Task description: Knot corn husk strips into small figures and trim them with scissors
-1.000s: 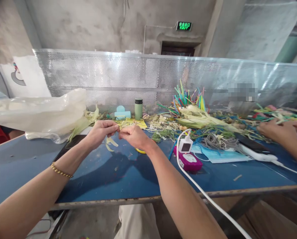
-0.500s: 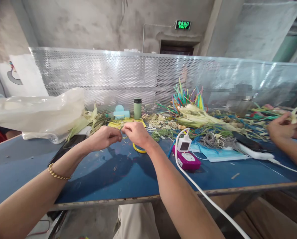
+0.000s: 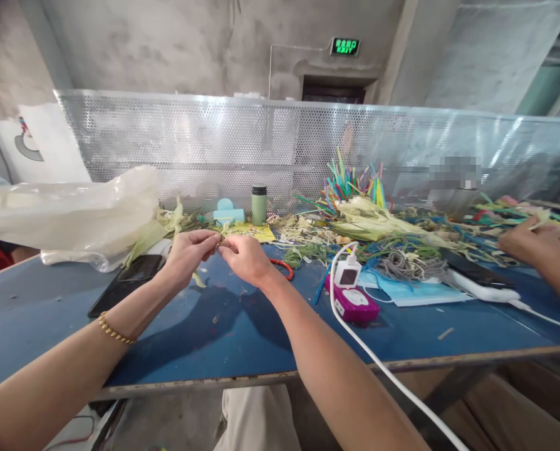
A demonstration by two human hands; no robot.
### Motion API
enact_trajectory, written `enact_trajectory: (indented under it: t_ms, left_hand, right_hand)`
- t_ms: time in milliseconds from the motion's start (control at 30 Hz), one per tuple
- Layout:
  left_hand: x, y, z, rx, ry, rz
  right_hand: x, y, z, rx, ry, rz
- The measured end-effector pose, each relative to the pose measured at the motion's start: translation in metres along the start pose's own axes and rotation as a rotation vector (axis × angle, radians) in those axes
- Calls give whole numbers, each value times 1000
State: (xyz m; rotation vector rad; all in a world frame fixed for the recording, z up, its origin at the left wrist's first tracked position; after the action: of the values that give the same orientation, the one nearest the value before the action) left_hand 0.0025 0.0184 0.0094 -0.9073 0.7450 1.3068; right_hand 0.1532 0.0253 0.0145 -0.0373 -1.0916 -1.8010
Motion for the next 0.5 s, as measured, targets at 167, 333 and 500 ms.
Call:
enact_trajectory:
  t_ms: [167, 333, 500]
  left_hand:
    - [2, -7, -4, -23, 95, -187]
    - [1, -7, -4, -9, 126, -214]
    - [-2, -7, -5, -29, 146, -241]
  right_hand:
    - [2, -6, -1, -69, -82, 95]
    - [-5, -8, 1, -83, -92, 145]
    - [-5, -7, 2, -129, -189, 265]
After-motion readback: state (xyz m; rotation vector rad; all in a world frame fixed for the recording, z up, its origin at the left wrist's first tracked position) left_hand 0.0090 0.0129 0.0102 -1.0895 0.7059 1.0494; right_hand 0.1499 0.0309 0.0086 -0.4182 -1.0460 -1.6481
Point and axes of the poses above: each hand's wrist, its own z-axis towards the middle knuckle, its own y-axis out of the back of the hand, x = y × z, the point moved 1 cm from there along z, towards the middle knuckle, and after that the axes turned 10 degrees about -z, right-handed, at the moved point
